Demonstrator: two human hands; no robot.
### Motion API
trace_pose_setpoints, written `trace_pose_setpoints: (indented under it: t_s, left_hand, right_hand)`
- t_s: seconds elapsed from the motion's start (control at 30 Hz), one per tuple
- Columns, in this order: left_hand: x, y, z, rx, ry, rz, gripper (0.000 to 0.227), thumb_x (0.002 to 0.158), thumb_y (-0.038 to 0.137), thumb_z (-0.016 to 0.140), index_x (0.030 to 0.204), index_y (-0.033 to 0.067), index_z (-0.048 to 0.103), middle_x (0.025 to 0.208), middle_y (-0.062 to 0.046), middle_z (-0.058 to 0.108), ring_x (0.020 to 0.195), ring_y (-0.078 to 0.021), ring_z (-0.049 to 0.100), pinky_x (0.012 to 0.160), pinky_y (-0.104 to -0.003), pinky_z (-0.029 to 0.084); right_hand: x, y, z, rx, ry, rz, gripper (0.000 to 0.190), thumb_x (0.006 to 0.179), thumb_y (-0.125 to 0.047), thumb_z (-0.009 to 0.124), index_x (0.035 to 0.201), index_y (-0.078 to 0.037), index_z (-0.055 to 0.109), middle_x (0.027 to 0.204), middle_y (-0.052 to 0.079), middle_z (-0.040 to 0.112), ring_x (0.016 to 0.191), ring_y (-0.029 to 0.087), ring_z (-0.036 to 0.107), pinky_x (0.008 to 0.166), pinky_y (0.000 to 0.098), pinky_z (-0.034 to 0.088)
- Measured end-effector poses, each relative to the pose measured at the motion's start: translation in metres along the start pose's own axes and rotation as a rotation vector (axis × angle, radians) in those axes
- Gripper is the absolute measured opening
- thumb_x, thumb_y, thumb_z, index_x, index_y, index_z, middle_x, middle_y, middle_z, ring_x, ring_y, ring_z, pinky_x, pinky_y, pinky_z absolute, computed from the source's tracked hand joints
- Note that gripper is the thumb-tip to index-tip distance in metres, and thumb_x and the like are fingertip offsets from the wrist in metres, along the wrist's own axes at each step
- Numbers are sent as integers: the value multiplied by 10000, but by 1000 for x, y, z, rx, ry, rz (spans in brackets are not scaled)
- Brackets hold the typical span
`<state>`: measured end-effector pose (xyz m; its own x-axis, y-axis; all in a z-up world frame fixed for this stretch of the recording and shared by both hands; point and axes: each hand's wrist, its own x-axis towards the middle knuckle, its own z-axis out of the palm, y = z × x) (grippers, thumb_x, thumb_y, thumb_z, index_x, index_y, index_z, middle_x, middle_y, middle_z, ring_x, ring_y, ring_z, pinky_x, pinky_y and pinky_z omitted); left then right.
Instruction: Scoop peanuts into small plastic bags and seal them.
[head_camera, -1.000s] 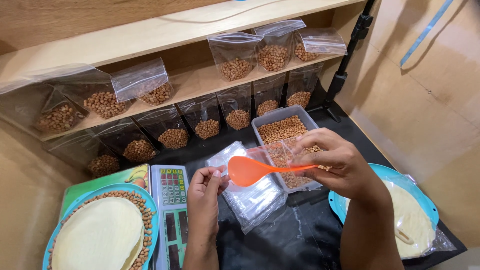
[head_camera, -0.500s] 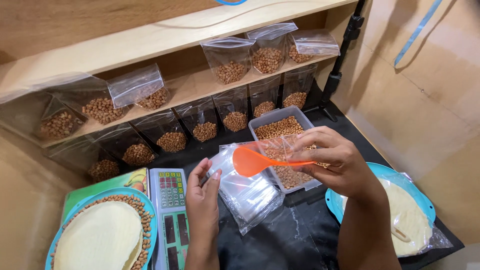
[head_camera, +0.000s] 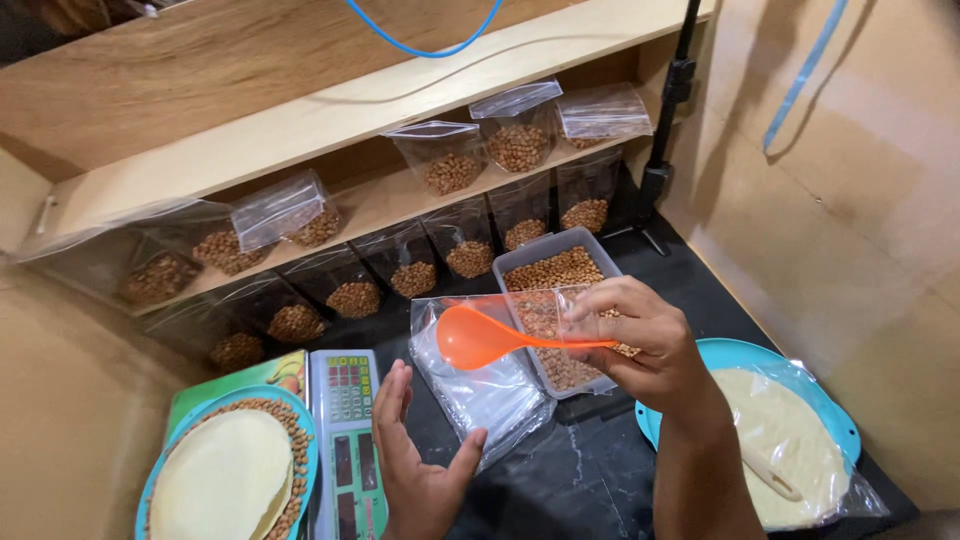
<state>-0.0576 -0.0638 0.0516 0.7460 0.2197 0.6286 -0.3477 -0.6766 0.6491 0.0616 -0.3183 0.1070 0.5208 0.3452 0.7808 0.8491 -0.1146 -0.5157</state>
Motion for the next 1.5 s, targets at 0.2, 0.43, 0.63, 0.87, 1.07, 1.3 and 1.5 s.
trace_pose_setpoints:
  t_s: [0.2,0.43,0.63,0.87,1.07,1.3,1.5]
  left_hand:
    - [-4,12,-26,260,-19,49,1185,574,350,951,1510,11,307,1565,-208,391,1450,-386,401,1185,-479,350]
    - [10,43,-35,302,-196,75,1262,582,378,956,1549,24,227,1613,-253,257,1473,-440,318,1176,-510,319]
    - [13,65,-27,285,-272,107,1301,585,405,961,1579,70,191,1642,-244,203,1508,-440,280,1188,-518,311]
    - [4,60,-20,262,-364,47,1337,579,445,968,1583,94,158,1640,-257,146,1501,-465,224,1159,-556,294]
    - [1,53,-23,243,-382,47,1337,599,445,966,1595,107,141,1651,-259,126,1520,-468,205,1171,-549,295]
    - [-7,38,-43,208,-318,67,1346,614,441,973,1608,110,129,1661,-251,134,1527,-461,208,1183,-545,291]
    - [-26,8,-78,167,-190,-4,1343,603,413,984,1607,80,157,1673,-238,148,1531,-444,235,1192,-528,311]
  right_hand:
    - [3,8,-1,80,-41,-7,287,707,-36,818,990,-50,772,1057,76,722,1054,267,690,916,382,539]
    - [6,-1,-12,60,-124,-42,326,684,-41,827,1002,-51,756,1067,79,708,1067,300,671,929,416,510]
    - [0,-5,-25,105,-121,-55,314,698,-7,794,1005,-48,742,1076,82,703,1067,309,668,926,415,525]
    - [-4,-12,-30,73,-98,-64,319,668,-20,808,981,-51,749,1049,85,705,1041,302,678,911,411,533]
    - [-4,-25,-25,47,-84,-71,305,691,-14,803,989,-66,767,1029,65,711,1037,285,693,911,391,552]
    - [-2,-36,2,19,-71,-124,251,740,-116,838,979,-79,770,1042,58,722,1039,279,688,921,391,549]
    - [-21,-34,55,161,-20,-49,198,816,-102,792,1007,-53,772,1086,101,706,1054,250,691,916,356,539]
